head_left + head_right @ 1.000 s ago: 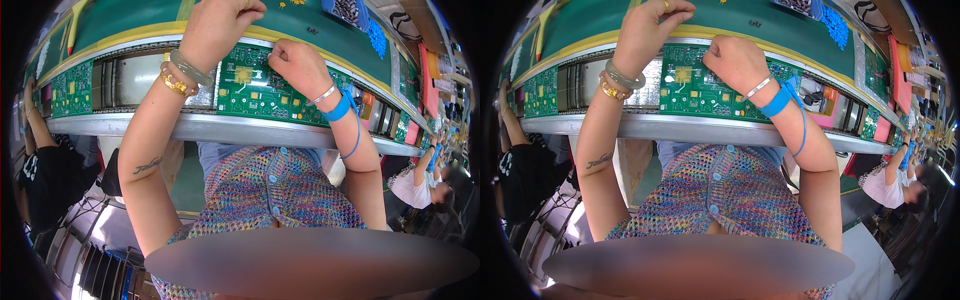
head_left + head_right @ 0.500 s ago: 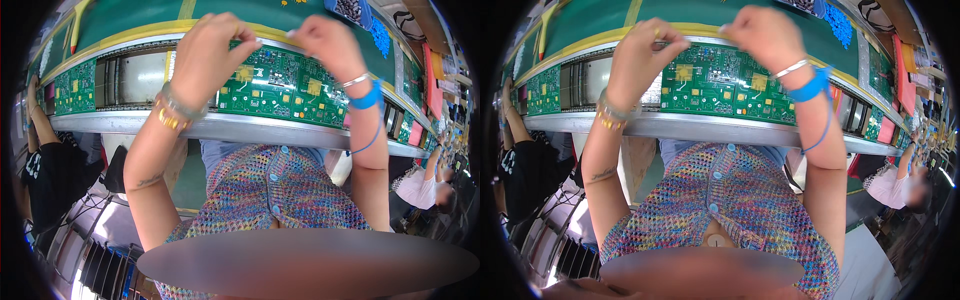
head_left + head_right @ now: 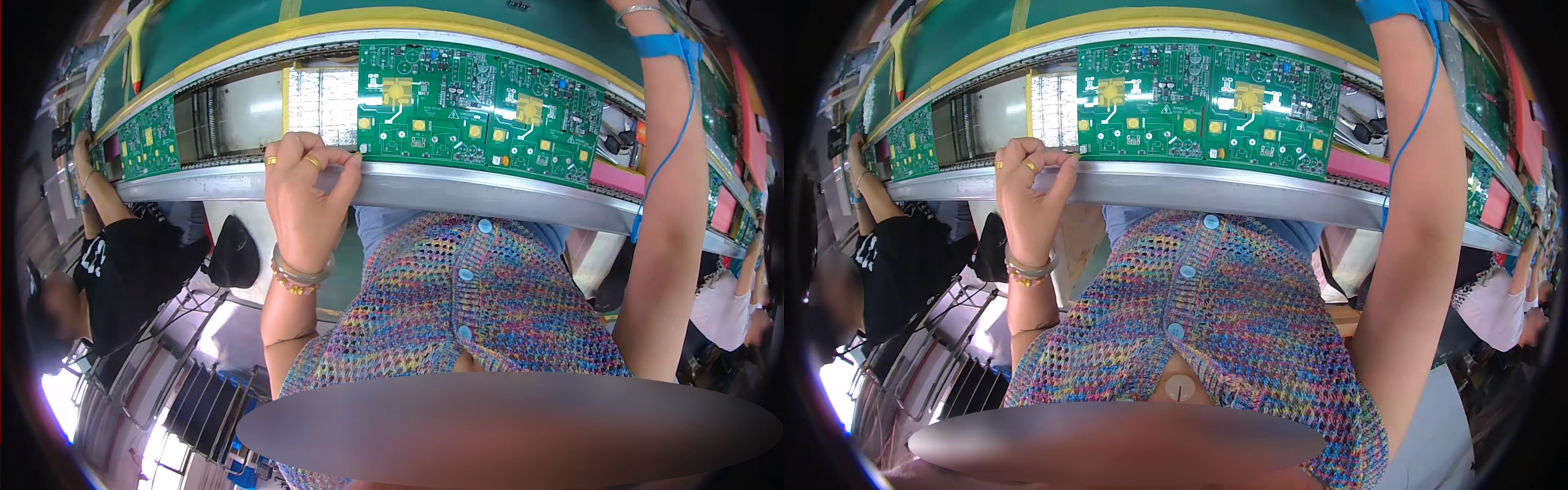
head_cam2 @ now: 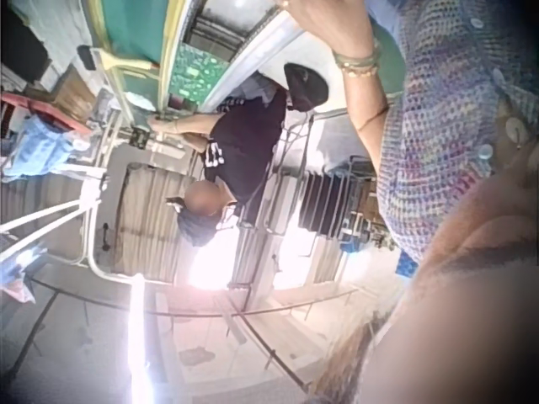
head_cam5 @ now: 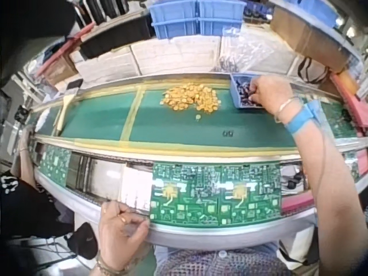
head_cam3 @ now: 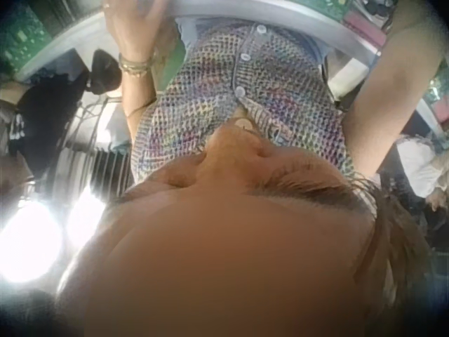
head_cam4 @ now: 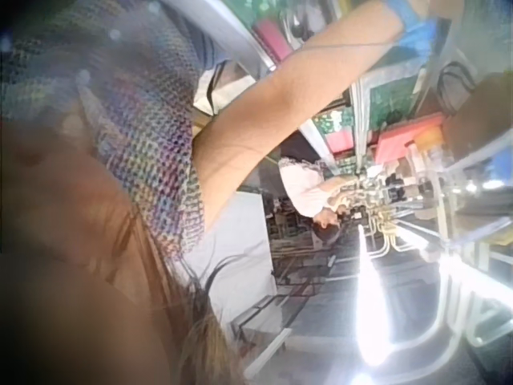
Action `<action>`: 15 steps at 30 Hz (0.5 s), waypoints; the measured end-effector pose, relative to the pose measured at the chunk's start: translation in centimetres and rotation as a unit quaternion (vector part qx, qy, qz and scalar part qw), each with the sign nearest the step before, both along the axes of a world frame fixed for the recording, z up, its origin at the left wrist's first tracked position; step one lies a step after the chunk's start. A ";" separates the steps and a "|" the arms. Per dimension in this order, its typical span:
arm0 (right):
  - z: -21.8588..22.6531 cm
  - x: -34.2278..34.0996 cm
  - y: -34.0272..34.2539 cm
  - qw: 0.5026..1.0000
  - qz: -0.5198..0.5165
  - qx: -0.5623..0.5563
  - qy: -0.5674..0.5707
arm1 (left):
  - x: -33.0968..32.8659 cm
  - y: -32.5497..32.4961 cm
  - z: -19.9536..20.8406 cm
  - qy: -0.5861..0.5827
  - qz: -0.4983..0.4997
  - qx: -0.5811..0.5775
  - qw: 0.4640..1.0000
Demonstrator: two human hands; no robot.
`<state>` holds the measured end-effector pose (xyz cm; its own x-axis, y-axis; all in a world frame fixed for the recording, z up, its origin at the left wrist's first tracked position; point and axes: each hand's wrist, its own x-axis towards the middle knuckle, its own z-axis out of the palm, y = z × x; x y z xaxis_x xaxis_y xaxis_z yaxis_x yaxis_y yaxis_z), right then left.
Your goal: Placing electronic components onto a printed circuit board on an industrial assembly line.
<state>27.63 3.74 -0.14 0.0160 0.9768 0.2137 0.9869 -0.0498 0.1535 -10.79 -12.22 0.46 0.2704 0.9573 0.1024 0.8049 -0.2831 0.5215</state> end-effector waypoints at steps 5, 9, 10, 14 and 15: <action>0.0 -1.5 -1.0 0.996 0.023 0.064 0.057 | 0.4 -0.2 -0.5 0.010 0.001 0.011 1.000; -0.3 -0.7 -1.4 0.983 0.040 0.071 0.163 | 0.6 -0.3 -0.8 0.011 0.006 0.029 1.000; -0.4 -0.5 -1.6 0.980 0.058 0.085 0.170 | 0.6 -0.3 -0.9 0.013 0.003 0.028 1.000; 0.1 -0.8 -3.0 0.974 0.087 0.099 0.187 | 0.8 -0.5 -0.8 0.021 0.001 0.050 0.999; 0.1 -0.6 -3.4 0.969 0.108 0.108 0.193 | 0.9 -0.5 -0.8 0.028 0.000 0.051 0.998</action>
<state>27.02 0.38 -0.01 -0.0647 0.8992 0.4326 0.9595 0.1752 -0.2207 -9.84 -12.75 -0.29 0.2778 0.9428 0.1841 0.8325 -0.3319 0.4436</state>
